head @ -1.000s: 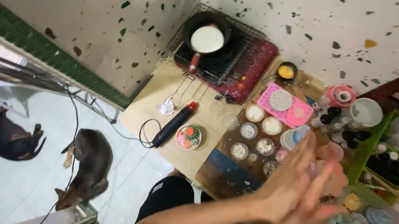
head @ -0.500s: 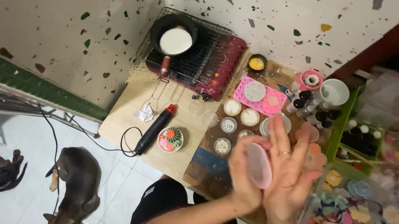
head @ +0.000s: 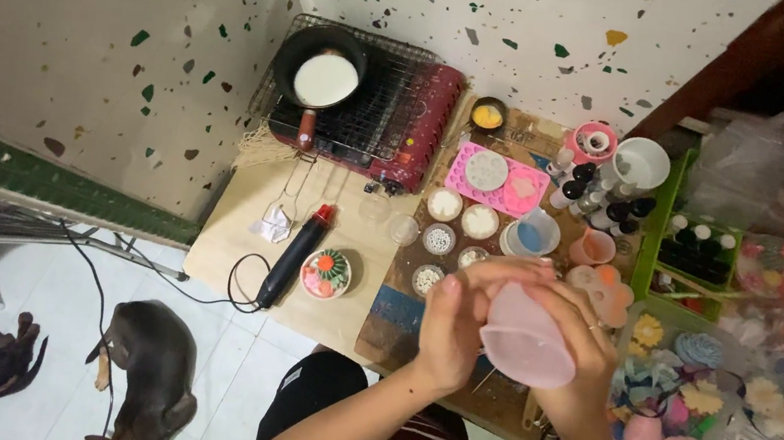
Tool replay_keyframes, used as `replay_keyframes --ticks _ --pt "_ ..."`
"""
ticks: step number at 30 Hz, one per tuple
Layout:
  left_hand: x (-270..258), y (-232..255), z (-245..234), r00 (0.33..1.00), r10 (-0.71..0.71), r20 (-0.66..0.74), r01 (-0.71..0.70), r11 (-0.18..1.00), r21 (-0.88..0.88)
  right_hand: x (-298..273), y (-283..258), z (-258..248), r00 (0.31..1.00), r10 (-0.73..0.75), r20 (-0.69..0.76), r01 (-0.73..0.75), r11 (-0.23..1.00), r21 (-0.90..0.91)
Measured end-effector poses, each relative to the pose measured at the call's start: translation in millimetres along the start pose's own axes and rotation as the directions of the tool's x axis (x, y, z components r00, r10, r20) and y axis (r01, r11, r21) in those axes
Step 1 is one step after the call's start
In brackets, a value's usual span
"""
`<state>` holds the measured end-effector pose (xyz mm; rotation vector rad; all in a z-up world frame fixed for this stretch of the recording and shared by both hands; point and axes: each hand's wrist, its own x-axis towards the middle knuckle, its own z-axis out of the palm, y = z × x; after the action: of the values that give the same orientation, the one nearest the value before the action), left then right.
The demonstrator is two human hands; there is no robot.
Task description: Decorating a cactus-shaped candle by melting the surface with a heat gun, adding wax pieces, and trimming the wick.
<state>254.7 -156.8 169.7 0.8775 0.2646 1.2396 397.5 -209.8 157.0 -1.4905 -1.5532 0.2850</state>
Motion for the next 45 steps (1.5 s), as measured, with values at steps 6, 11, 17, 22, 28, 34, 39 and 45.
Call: replay_keyframes --ticks 6,11,17,22,28,34,39,45 --pt "5.3 -12.6 -32.5 0.992 -0.066 -0.105 0.082 0.984 0.16 4.2 -15.7 -2.7 0.999 -0.04 -0.016 0.038 0.991 -0.129" --pt "14.9 -22.9 -48.9 0.651 -0.719 -0.242 0.631 0.69 -0.354 -12.5 -2.1 30.8 0.985 0.072 -0.159 -0.026 0.96 0.278" --pt "-22.2 -89.2 -102.7 0.677 -0.685 0.268 0.599 0.301 -0.742 -30.5 3.1 43.2 0.996 0.061 -0.063 -0.064 0.997 -0.051" --pt "-15.0 -71.5 -81.3 0.69 -0.608 0.393 0.606 0.187 -0.773 -39.8 19.8 49.5 1.0 0.005 -0.006 -0.007 0.974 -0.228" --pt "-22.8 -85.1 -98.9 0.68 -0.686 0.261 0.571 0.271 -0.775 -40.3 23.8 58.3 0.99 0.124 -0.068 -0.133 0.979 -0.155" --pt "-26.8 -75.7 -114.9 0.684 -0.689 0.24 0.628 0.387 -0.675 -44.1 14.2 54.9 0.998 0.063 0.021 -0.063 0.998 -0.013" --pt "-75.5 -160.7 -223.5 0.402 -0.801 -0.444 0.669 0.588 -0.455 -86.2 70.3 93.9 0.951 0.307 0.045 -0.306 0.951 -0.039" --pt "-173.3 -265.3 -420.7 0.993 -0.039 0.108 0.112 0.549 -0.828 -139.4 151.0 178.9 0.97 0.226 0.091 -0.21 0.966 -0.153"
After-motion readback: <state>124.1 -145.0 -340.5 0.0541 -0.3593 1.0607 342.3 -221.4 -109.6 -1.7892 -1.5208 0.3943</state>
